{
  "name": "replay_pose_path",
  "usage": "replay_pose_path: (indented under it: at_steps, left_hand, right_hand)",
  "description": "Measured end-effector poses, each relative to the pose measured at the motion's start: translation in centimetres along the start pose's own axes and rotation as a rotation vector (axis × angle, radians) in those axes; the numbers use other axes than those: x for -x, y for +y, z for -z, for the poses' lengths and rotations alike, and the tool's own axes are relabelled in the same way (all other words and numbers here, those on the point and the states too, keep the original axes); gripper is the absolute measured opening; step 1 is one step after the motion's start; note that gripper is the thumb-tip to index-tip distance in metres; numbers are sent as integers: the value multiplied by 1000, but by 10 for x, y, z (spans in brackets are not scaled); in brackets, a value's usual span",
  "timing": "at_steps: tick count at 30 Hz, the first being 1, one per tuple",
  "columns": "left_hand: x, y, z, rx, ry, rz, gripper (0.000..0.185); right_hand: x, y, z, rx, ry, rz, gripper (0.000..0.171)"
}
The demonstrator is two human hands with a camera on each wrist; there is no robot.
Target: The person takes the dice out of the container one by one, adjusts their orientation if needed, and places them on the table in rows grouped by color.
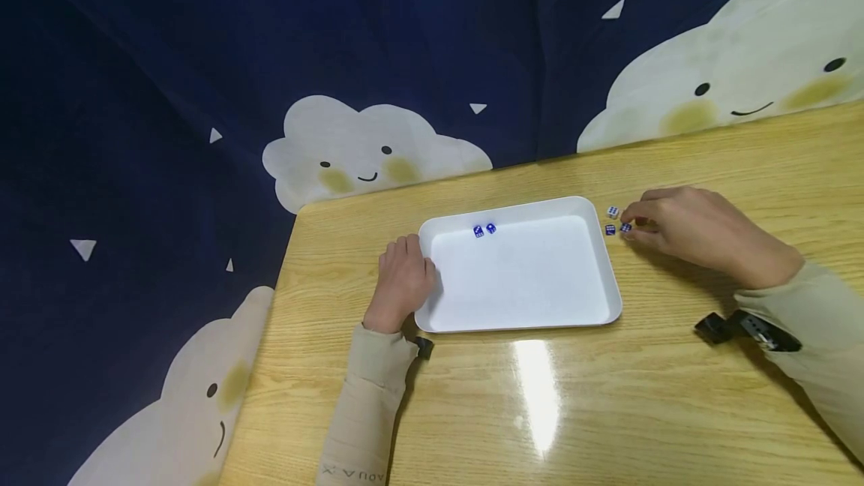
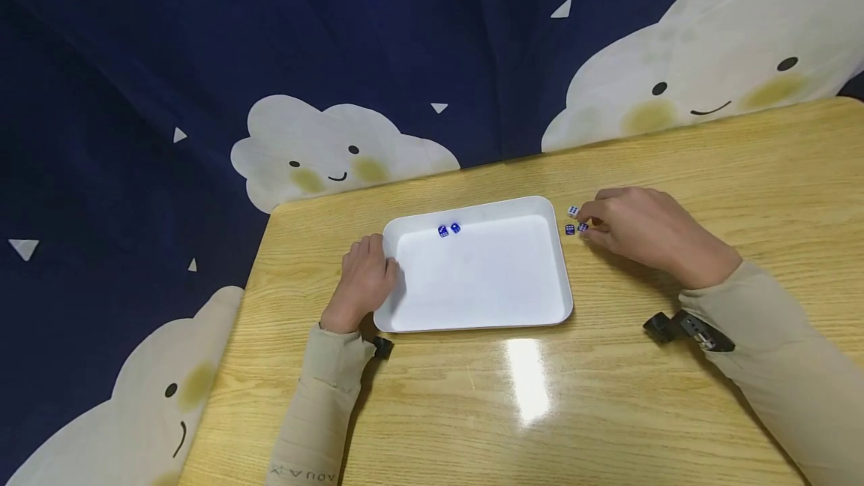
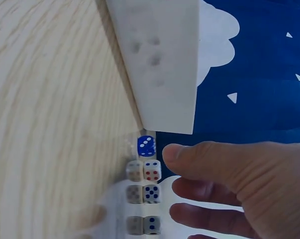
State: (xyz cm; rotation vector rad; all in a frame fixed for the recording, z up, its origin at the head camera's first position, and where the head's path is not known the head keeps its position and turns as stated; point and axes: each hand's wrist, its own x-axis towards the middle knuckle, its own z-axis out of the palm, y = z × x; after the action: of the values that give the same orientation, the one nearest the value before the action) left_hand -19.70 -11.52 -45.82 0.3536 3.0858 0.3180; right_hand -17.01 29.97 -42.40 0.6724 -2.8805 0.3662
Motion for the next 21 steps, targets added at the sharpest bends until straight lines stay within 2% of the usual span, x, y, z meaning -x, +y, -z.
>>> replay_pose_path:
  at_steps: [8,21]
  left_hand:
    - [-1,0,0,2,-22,16,35]
    - [-1,0,1,2,-14,13,35]
  right_hand:
    - [-2,4,-5,-3,-51,-18,17]
    - [-4,6,-8,16,-122,-55,20]
